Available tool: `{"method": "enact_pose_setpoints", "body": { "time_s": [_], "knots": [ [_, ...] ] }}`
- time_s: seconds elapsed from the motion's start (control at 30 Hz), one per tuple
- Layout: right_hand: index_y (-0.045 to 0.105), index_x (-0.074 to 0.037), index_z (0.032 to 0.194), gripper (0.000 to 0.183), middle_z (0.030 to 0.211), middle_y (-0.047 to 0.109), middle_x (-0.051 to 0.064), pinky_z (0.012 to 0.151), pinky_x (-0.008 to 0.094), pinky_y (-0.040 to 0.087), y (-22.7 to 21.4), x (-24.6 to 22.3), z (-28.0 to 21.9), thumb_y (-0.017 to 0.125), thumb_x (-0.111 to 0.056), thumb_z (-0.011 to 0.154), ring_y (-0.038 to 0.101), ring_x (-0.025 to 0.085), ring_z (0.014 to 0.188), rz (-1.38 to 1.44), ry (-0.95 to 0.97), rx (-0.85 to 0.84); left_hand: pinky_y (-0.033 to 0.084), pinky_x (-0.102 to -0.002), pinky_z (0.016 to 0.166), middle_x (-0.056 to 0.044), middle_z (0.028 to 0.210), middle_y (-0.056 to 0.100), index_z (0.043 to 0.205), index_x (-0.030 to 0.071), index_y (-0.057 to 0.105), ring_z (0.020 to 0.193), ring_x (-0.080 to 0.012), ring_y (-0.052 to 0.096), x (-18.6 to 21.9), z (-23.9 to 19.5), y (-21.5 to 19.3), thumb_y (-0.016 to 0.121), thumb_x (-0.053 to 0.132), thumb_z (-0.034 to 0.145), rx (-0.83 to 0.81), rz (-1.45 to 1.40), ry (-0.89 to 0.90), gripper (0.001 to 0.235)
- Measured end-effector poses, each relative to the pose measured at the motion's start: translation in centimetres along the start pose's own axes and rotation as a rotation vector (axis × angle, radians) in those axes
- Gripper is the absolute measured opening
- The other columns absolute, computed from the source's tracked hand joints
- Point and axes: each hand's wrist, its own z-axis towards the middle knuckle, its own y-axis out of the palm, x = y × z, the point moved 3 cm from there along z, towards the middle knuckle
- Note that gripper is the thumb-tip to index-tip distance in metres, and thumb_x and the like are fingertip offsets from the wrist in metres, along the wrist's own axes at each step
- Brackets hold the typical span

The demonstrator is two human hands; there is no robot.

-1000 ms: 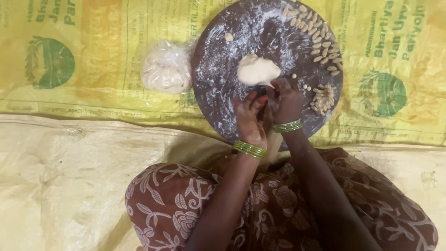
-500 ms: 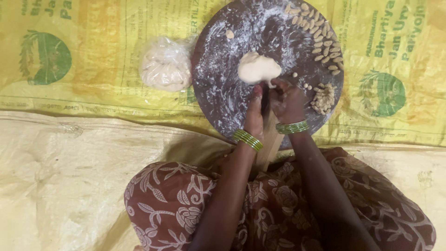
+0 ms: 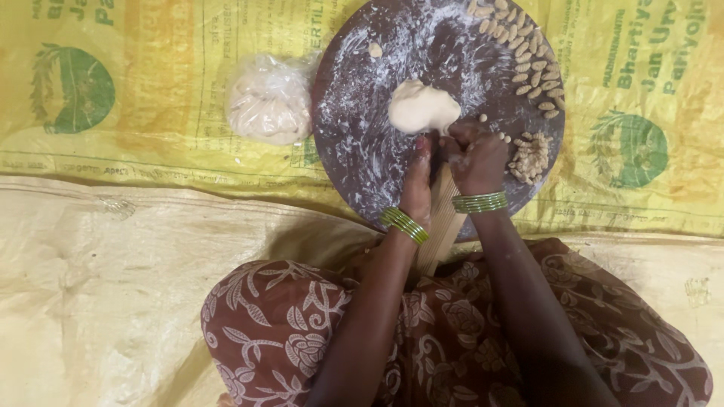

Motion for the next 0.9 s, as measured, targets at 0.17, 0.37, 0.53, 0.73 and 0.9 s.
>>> {"method": "enact_pose_setpoints", "body": {
  "time_s": [0.17,0.37,0.53,0.73,0.9],
  "knots": [
    [0.079,-0.004,0.093,0.015,0.092,0.077,0.014,0.065,0.036,0.058,-0.7,-0.9,0.0,0.078,0.001,0.078,0.074,0.026,0.071,-0.089,-0.081,-0.05,0.018,-0.036,0.126,-0.006,0.168,0.027,0.161,0.009,0.027,0.155,-0.0196,0.025,-0.8,0.0,-0.4,0.034,0.059,0.102,-0.022,0.009,0.0,0.078],
    [0.076,-0.005,0.086,0.016,0.089,0.076,0.011,0.077,0.041,0.057,-1.0,-1.4,0.1,0.075,0.005,0.073,0.072,0.031,0.088,-0.219,-0.15,-0.135,0.028,-0.04,0.123,-0.013,0.162,0.037,0.16,0.008,0.027,0.147,-0.0261,0.038,-2.9,1.4,-1.5,0.044,0.055,0.102,-0.012,-0.121,-0.019,0.076],
    [0.073,-0.008,0.08,0.018,0.086,0.075,0.01,0.092,0.046,0.054,-0.6,-1.8,0.2,0.076,0.003,0.066,0.069,0.034,0.102,-0.369,-0.195,-0.224,0.031,-0.037,0.122,-0.009,0.161,0.039,0.16,0.006,0.028,0.145,-0.0206,0.04,-3.4,1.5,-1.5,0.046,0.056,0.103,-0.019,-0.163,0.005,0.078],
    [0.073,-0.008,0.086,0.011,0.085,0.074,0.011,0.092,0.045,0.057,-0.6,-2.3,-0.1,0.076,-0.004,0.076,0.071,0.026,0.084,-0.507,-0.13,-0.455,0.047,-0.038,0.09,-0.019,0.132,0.058,0.16,0.002,0.035,0.106,-0.0232,0.056,-2.7,0.8,-1.2,0.038,0.062,0.104,-0.035,-0.045,-0.012,0.082],
    [0.075,-0.009,0.094,0.009,0.081,0.074,0.013,0.061,0.038,0.063,-0.8,-3.3,-1.2,0.067,-0.012,0.095,0.071,0.023,0.063,-0.548,0.04,-0.616,0.046,-0.035,0.093,-0.015,0.134,0.061,0.163,0.001,0.035,0.107,-0.0189,0.058,-2.7,1.0,-1.3,0.038,0.061,0.109,-0.009,-0.073,0.012,0.081]
  ]
}}
